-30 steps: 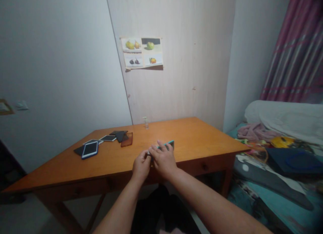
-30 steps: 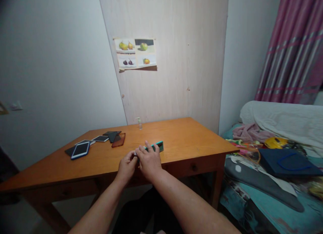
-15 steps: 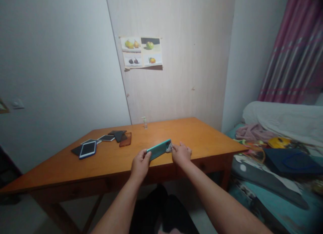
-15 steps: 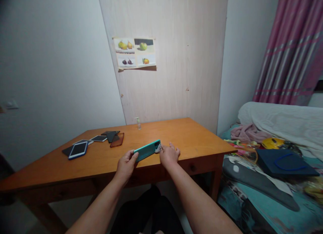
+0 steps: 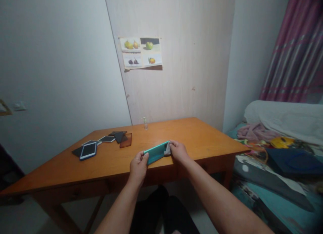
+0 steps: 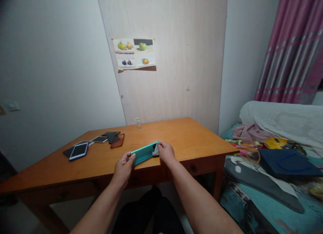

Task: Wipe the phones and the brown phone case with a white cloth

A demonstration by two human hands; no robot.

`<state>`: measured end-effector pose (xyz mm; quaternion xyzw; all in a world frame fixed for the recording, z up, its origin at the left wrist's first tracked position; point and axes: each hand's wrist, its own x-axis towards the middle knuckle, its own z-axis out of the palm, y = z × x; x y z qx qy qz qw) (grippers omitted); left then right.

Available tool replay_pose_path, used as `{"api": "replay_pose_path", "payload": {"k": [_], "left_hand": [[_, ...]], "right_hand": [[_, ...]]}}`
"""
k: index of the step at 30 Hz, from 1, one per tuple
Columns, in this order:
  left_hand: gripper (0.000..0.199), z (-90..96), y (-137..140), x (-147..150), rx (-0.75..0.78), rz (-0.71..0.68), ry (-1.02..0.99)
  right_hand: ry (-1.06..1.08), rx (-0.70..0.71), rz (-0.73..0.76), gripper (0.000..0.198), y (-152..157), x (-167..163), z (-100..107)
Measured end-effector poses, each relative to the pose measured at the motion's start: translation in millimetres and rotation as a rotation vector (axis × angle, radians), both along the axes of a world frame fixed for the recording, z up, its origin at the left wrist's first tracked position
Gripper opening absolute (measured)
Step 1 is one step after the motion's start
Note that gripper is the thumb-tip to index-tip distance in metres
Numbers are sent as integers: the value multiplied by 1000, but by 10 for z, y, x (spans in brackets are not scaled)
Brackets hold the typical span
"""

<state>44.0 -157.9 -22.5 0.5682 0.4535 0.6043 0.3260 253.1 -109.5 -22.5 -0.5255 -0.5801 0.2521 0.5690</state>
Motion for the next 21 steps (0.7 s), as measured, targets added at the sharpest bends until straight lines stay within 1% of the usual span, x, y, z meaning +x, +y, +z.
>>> {"api": "replay_pose_path", "payload": {"k": [3, 5, 9, 12, 15, 18, 21], "left_hand": [[44, 75, -73, -55, -11, -5, -55], [45, 130, -123, -84, -31, -21, -100], [44, 212, -177, -112, -82, -67, -210], [45, 258, -181, -154, -88, -46, -334], [48, 309, -214, -215, -118, -47, -464], [47, 348, -302, -241, -166, -88, -496], [42, 352, -402, -221, -184, -162, -498]], "right_hand": [[112, -8, 92, 28, -96, -7, 32], [193, -1, 133, 30, -118, 3, 119], [325, 7, 192, 41, -144, -4, 335], [372, -1, 249, 43, -291, -53, 405], [387, -16, 291, 39, -518, -108, 404], [395, -24, 308, 33, -666, -130, 442], [431, -35, 329, 36, -692, -123, 566]]}}
